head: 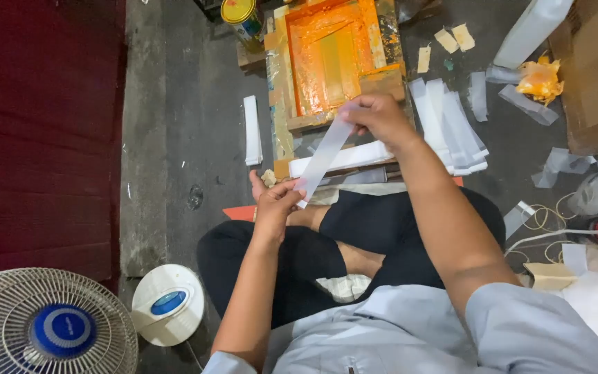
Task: The person sits on the floor and uses a squeegee to spread orange ink across a screen printing frame. They then place a white strip under the frame, pull it through to print, and repeat the process with additional strips.
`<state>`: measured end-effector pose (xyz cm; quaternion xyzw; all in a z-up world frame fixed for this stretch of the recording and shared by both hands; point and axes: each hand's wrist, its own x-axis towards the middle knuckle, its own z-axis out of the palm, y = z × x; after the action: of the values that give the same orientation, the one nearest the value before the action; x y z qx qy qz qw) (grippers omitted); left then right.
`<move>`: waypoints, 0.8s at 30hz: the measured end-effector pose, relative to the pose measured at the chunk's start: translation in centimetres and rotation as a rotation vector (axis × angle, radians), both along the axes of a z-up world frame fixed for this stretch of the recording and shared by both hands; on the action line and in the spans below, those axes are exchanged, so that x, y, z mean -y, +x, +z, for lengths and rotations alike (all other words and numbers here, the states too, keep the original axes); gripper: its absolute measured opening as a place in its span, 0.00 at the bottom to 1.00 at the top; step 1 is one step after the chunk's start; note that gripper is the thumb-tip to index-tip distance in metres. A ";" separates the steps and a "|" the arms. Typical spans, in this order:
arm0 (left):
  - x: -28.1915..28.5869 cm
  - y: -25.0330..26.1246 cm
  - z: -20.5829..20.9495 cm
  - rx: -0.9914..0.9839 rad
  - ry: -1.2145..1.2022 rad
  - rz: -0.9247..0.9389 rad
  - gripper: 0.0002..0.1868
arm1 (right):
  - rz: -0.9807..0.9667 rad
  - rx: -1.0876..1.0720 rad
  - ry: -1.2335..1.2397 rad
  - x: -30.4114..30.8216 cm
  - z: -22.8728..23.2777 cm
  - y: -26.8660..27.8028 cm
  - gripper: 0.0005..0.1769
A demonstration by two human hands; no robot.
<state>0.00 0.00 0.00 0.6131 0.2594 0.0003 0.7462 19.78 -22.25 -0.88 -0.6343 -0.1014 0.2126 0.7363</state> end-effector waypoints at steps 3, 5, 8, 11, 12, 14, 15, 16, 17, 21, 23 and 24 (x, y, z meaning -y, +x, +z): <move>1.2 -0.8 6.7 0.044 0.111 0.032 0.19 | 0.105 0.084 -0.094 0.7 6.1 -0.2 0.09; 0.7 -0.2 6.0 0.056 0.109 0.043 0.18 | 0.150 0.112 -0.134 1.1 9.5 0.6 0.09; 0.0 0.3 5.4 0.062 0.109 0.059 0.16 | 0.228 0.171 -0.212 1.2 10.1 2.4 0.08; 0.4 0.5 7.7 0.057 0.121 0.054 0.16 | 0.239 0.206 -0.214 1.6 7.9 3.1 0.07; 0.7 0.5 8.8 0.054 0.127 0.046 0.17 | 0.221 0.206 -0.183 1.8 7.1 3.0 0.06; 0.6 1.0 9.1 0.053 0.127 0.041 0.17 | 0.228 0.202 -0.173 1.6 7.4 3.1 0.07; 0.8 0.9 9.2 0.048 0.122 0.034 0.17 | 0.234 0.193 -0.167 1.8 7.4 2.7 0.07; 0.5 0.9 8.7 0.041 0.118 0.027 0.17 | 0.228 0.184 -0.170 1.9 7.3 2.6 0.07; 0.2 1.1 8.2 0.043 0.123 0.025 0.17 | 0.237 0.164 -0.148 2.0 7.3 2.8 0.06; -1.1 1.7 4.9 0.075 0.102 0.041 0.16 | 0.232 0.187 0.042 2.6 4.5 4.7 0.16; -1.4 1.8 3.6 0.077 0.101 0.037 0.17 | 0.174 0.331 -0.206 2.9 3.8 5.2 0.22; -1.6 1.9 3.1 0.085 0.103 0.031 0.17 | 0.112 0.481 -0.452 3.0 3.5 5.5 0.28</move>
<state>1.86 1.61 3.06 0.6461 0.2364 0.0514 0.7239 25.29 -25.25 2.61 -0.8070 -0.2572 0.1141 0.5191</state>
